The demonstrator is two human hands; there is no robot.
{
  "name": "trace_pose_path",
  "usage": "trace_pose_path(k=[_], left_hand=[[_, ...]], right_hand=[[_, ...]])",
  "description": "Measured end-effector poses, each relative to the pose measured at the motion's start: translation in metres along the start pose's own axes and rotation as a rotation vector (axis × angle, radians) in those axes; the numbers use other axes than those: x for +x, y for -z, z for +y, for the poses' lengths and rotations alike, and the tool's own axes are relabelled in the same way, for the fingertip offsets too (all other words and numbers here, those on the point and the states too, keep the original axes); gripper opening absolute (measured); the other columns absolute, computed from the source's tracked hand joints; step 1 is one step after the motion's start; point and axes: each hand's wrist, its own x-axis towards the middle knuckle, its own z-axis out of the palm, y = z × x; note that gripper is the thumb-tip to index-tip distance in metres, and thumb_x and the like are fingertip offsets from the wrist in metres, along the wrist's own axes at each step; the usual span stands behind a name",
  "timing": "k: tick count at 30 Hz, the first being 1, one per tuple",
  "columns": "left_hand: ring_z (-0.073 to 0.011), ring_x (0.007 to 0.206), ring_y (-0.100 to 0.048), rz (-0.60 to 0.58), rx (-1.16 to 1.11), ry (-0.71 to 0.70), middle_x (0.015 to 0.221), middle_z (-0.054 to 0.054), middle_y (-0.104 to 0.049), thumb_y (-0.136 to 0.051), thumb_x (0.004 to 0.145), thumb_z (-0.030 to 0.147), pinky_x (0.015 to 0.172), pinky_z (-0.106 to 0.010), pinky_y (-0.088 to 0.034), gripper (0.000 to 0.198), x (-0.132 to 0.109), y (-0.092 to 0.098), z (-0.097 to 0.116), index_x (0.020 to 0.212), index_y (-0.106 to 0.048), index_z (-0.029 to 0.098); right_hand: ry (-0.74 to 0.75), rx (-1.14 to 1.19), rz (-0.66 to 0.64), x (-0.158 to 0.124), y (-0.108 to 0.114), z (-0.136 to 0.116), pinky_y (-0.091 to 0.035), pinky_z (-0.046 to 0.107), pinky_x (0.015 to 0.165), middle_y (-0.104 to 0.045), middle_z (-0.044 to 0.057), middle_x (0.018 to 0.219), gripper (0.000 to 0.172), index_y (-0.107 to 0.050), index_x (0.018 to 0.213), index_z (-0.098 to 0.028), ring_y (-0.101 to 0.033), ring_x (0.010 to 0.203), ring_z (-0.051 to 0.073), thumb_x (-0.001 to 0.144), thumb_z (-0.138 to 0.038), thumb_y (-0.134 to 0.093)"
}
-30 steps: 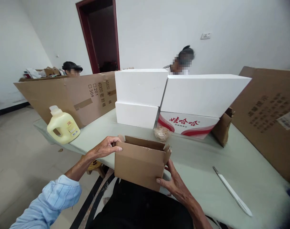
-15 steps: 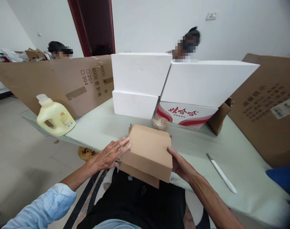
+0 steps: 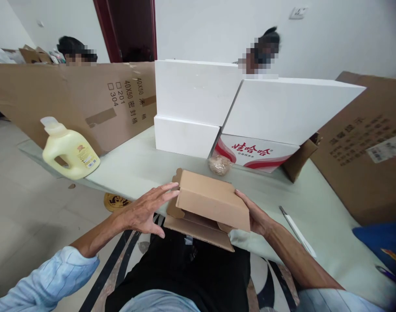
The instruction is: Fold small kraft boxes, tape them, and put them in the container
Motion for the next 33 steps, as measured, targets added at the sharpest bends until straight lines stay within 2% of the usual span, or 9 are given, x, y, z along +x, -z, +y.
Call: trace_pose_path(k=[2, 4, 8, 12, 15, 19, 21, 26, 33], left_hand=[[-0.048, 0.163, -0.026, -0.045, 0.14, -0.02, 0.177, -0.026, -0.021, -0.101, 0.068, 0.03, 0.122, -0.063, -0.042, 0.137, -0.004, -0.002, 0.0, 0.171, -0.012, 0.031], [-0.0495, 0.164, -0.021, -0.036, 0.259, -0.061, 0.177, -0.028, -0.02, -0.095, 0.074, 0.016, 0.119, -0.064, -0.042, 0.126, -0.005, -0.006, -0.003, 0.17, -0.015, 0.03], [-0.0477, 0.163, -0.025, 0.104, 0.246, -0.148, 0.175, -0.029, -0.022, -0.074, 0.087, 0.01, 0.114, -0.061, -0.046, 0.098, 0.006, -0.003, -0.007, 0.165, -0.02, 0.028], [-0.0456, 0.155, -0.039, 0.17, 0.032, -0.119, 0.167, -0.025, -0.031, -0.082, 0.082, 0.024, 0.114, -0.056, -0.049, 0.09, 0.021, 0.014, 0.003, 0.157, -0.032, 0.028], [-0.044, 0.149, -0.044, 0.205, -0.098, -0.018, 0.16, -0.023, -0.036, -0.09, 0.073, 0.032, 0.112, -0.053, -0.052, 0.095, 0.027, 0.025, 0.009, 0.152, -0.038, 0.026], [-0.04, 0.141, -0.05, 0.218, -0.259, 0.199, 0.154, -0.018, -0.042, -0.094, 0.067, 0.033, 0.111, -0.053, -0.053, 0.093, 0.028, 0.026, 0.003, 0.145, -0.045, 0.026], [-0.0385, 0.139, -0.051, 0.218, -0.317, 0.263, 0.152, -0.016, -0.045, -0.094, 0.066, 0.034, 0.109, -0.053, -0.054, 0.089, 0.03, 0.023, -0.002, 0.142, -0.048, 0.026], [-0.0385, 0.142, -0.051, 0.215, -0.379, 0.311, 0.156, -0.017, -0.043, -0.095, 0.065, 0.035, 0.109, -0.054, -0.054, 0.086, 0.036, 0.021, -0.008, 0.138, -0.05, 0.025], [-0.0399, 0.147, -0.05, 0.208, -0.365, 0.277, 0.165, -0.02, -0.041, -0.094, 0.072, 0.035, 0.116, -0.056, -0.047, 0.078, 0.039, 0.023, -0.005, 0.137, -0.053, 0.025]], right_hand=[[-0.293, 0.24, -0.034, -0.002, 0.001, -0.006, -0.064, 0.043, 0.07, -0.079, 0.009, 0.086, 0.057, -0.069, 0.107, -0.026, -0.076, 0.077, 0.028, 0.094, -0.081, -0.057], [-0.414, 0.334, -0.045, -0.001, 0.0, -0.011, -0.063, 0.04, 0.067, -0.076, 0.007, 0.082, 0.056, -0.066, 0.112, -0.025, -0.074, 0.073, 0.026, 0.096, -0.078, -0.058], [-0.496, 0.34, -0.132, 0.004, -0.007, -0.015, -0.061, 0.038, 0.06, -0.073, 0.007, 0.075, 0.06, -0.066, 0.112, -0.019, -0.07, 0.066, 0.025, 0.102, -0.075, -0.049], [-0.448, 0.263, -0.23, 0.008, -0.007, -0.016, -0.064, 0.042, 0.064, -0.076, 0.009, 0.082, 0.069, -0.07, 0.113, -0.018, -0.073, 0.073, 0.027, 0.101, -0.081, -0.043], [-0.218, 0.029, -0.184, 0.008, 0.005, -0.028, -0.065, 0.045, 0.075, -0.079, 0.013, 0.095, 0.07, -0.076, 0.111, -0.019, -0.074, 0.091, 0.031, 0.094, -0.084, -0.055], [0.316, -0.289, 0.227, -0.003, 0.012, -0.066, -0.06, 0.049, 0.097, -0.078, 0.013, 0.116, 0.057, -0.08, 0.107, -0.021, -0.07, 0.115, 0.035, 0.095, -0.075, -0.063], [0.585, -0.404, 0.309, -0.015, 0.003, -0.086, -0.056, 0.052, 0.105, -0.076, 0.011, 0.123, 0.048, -0.078, 0.115, -0.025, -0.068, 0.119, 0.035, 0.099, -0.068, -0.063], [1.082, -0.791, 0.087, -0.032, -0.038, -0.108, -0.057, 0.051, 0.103, -0.071, 0.013, 0.13, 0.037, -0.071, 0.13, -0.025, -0.066, 0.121, 0.032, 0.1, -0.048, -0.072], [1.244, -1.054, 0.052, -0.02, -0.068, -0.112, -0.06, 0.045, 0.084, -0.074, 0.015, 0.116, 0.029, -0.07, 0.126, -0.02, -0.069, 0.1, 0.029, 0.101, -0.035, -0.072]])
